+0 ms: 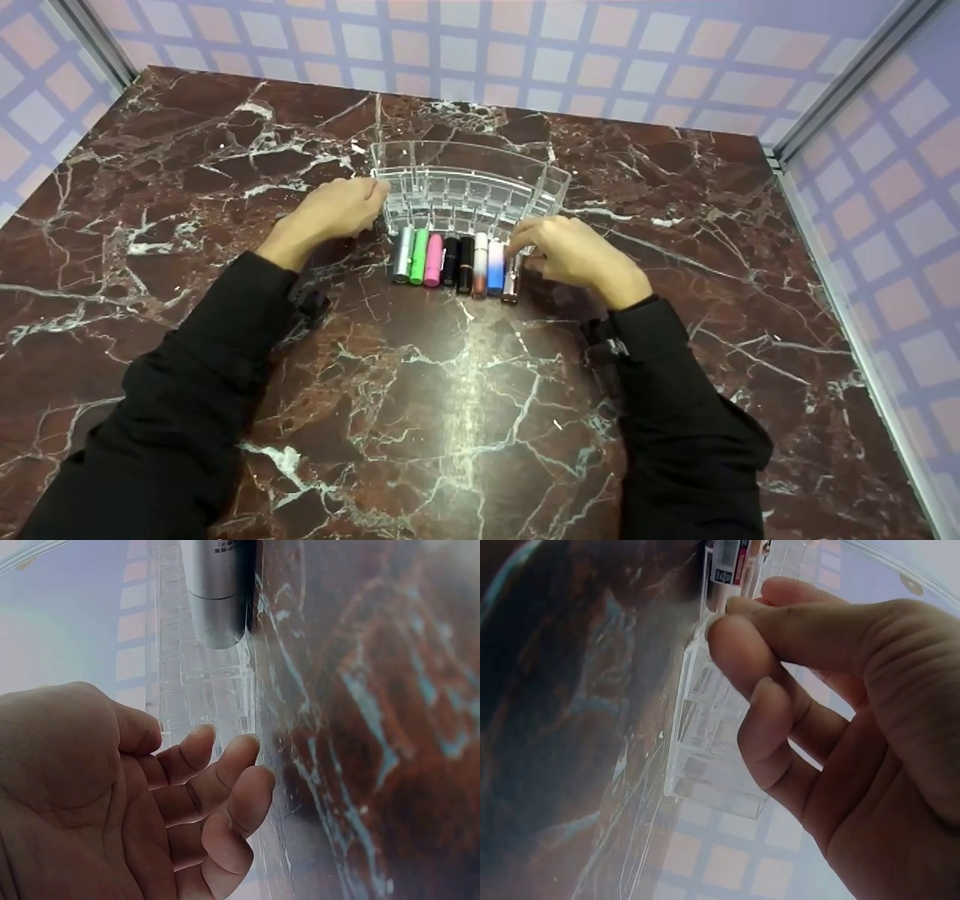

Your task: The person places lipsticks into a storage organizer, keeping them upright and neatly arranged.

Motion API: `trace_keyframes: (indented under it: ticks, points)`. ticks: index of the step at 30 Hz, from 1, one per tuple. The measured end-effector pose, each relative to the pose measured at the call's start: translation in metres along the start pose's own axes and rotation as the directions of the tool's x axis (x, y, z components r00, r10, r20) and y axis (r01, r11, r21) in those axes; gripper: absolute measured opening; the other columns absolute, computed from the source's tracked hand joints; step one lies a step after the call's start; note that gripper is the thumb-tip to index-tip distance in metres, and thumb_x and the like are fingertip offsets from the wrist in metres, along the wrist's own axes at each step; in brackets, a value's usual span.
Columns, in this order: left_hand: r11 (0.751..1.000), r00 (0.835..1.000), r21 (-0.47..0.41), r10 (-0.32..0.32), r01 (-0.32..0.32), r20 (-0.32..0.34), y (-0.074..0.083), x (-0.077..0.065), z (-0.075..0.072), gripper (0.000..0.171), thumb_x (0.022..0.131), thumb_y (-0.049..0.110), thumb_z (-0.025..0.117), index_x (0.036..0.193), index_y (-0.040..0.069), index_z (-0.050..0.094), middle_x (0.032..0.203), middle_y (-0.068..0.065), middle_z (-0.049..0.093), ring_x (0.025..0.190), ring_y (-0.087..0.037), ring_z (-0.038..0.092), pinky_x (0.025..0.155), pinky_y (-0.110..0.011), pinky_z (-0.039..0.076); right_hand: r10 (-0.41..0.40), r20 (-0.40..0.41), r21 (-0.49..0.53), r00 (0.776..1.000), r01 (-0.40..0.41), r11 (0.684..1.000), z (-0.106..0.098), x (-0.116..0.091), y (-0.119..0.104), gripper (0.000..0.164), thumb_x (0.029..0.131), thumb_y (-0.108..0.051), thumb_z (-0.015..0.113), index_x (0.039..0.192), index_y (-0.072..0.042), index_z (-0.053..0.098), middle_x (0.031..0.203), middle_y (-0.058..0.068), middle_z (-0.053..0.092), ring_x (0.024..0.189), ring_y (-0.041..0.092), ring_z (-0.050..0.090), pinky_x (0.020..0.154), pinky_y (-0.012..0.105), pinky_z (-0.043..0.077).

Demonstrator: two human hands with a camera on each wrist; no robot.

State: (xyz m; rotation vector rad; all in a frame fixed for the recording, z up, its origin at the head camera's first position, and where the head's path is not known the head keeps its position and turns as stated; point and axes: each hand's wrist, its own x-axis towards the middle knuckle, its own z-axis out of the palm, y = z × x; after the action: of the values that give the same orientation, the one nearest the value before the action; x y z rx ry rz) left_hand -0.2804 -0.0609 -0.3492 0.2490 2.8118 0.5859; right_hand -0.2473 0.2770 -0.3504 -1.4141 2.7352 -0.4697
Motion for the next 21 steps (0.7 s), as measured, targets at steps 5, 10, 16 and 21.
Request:
trace_keyframes:
  ticks: [5, 10, 16, 21]
  points:
    - [1.0, 1.0, 0.024, 0.005, -0.004, -0.014, 0.0004, 0.0, 0.0002, 0.048, 0.113, 0.038, 0.018, 0.078, 0.016, 0.042, 0.077, -0.005, 0.042, 0.076, -0.025, 0.052, 0.078, -0.044, 0.053, 0.004, 0.011, -0.015, 1.0, -0.004, 1.0, 0.001, -0.0011, 0.003, 0.028, 0.084, 0.006, 0.079, 0.11, -0.005, 0.078, 0.12, 0.008, 0.072, 0.083, 0.021, 0.072, 0.079, 0.044, 0.059]
    - [1.0, 1.0, 0.016, 0.002, -0.002, -0.011, 0.0007, -0.0002, -0.0001, 0.048, 0.113, 0.039, 0.018, 0.08, 0.016, 0.043, 0.079, -0.005, 0.043, 0.075, -0.024, 0.051, 0.078, -0.043, 0.052, 0.016, 0.03, -0.029, 0.999, -0.015, 0.999, 0.0009, -0.0009, 0.0024, 0.03, 0.083, 0.008, 0.079, 0.111, -0.005, 0.078, 0.121, 0.009, 0.071, 0.09, 0.027, 0.072, 0.081, 0.047, 0.059]
    - [1.0, 1.0, 0.002, -0.003, 0.003, 0.002, 0.0009, -0.0013, -0.0014, 0.047, 0.113, 0.04, 0.018, 0.081, 0.017, 0.044, 0.081, -0.005, 0.046, 0.076, -0.023, 0.051, 0.078, -0.042, 0.051, 0.029, 0.048, -0.038, 0.998, -0.027, 0.999, -0.0003, -0.002, 0.0006, 0.03, 0.081, 0.009, 0.081, 0.107, -0.007, 0.078, 0.117, 0.006, 0.072, 0.095, 0.028, 0.072, 0.083, 0.048, 0.059]
    - [1.0, 1.0, -0.008, -0.002, 0.002, 0.006, 0.0013, -0.003, -0.0023, 0.047, 0.113, 0.04, 0.018, 0.082, 0.017, 0.044, 0.08, -0.003, 0.043, 0.071, -0.021, 0.047, 0.075, -0.04, 0.05, 0.044, 0.07, -0.035, 0.997, -0.041, 0.999, -0.0016, -0.0038, -0.0002, 0.032, 0.08, 0.009, 0.081, 0.106, -0.01, 0.076, 0.112, 0.003, 0.072, 0.093, 0.026, 0.071, 0.081, 0.046, 0.059]
